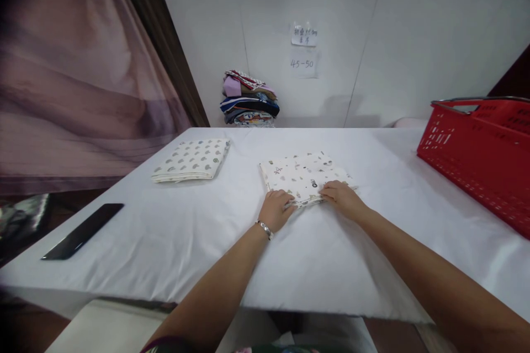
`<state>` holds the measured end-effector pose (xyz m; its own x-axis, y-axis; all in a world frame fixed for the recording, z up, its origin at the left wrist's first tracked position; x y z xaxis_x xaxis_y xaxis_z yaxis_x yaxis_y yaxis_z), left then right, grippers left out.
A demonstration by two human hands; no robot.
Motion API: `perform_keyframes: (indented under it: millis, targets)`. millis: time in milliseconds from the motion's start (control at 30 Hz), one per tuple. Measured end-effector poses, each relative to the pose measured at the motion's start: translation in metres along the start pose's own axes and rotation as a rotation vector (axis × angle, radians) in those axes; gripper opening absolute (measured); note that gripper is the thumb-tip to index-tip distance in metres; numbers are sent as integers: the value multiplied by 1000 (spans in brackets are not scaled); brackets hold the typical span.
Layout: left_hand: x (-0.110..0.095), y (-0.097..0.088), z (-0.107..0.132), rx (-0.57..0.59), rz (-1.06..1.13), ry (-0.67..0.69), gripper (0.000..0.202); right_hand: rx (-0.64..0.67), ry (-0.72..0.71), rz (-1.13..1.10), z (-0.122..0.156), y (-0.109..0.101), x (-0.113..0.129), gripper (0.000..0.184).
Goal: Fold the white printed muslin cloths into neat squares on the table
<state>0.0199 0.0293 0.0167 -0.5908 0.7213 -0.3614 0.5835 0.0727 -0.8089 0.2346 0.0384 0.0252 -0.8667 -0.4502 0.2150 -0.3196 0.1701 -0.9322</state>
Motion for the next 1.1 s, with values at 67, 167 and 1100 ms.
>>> perform_keyframes:
  millis: [67,167,1100]
  targets:
    - [0,0,0,-2,-1,-6,12,8,1,7,-2,0,0,28]
    - [0,1,-1,-14,8,-4,16,17,-13,23,-3,1,2,28]
    - [-4,-1,-2,25,-61,7,25,-82,-40,69,7,6,4,28]
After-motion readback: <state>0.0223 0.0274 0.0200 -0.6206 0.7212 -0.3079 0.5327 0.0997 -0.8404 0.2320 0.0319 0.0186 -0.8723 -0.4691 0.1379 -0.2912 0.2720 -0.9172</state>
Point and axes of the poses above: each hand's wrist, its own z-axis away from the middle knuckle, its own y-axis out of the palm, x = y × z, the point moved 4 cm from there along -z, towards the middle knuckle, and after that the axes turned 10 degrees about y, right-handed, at the moved point
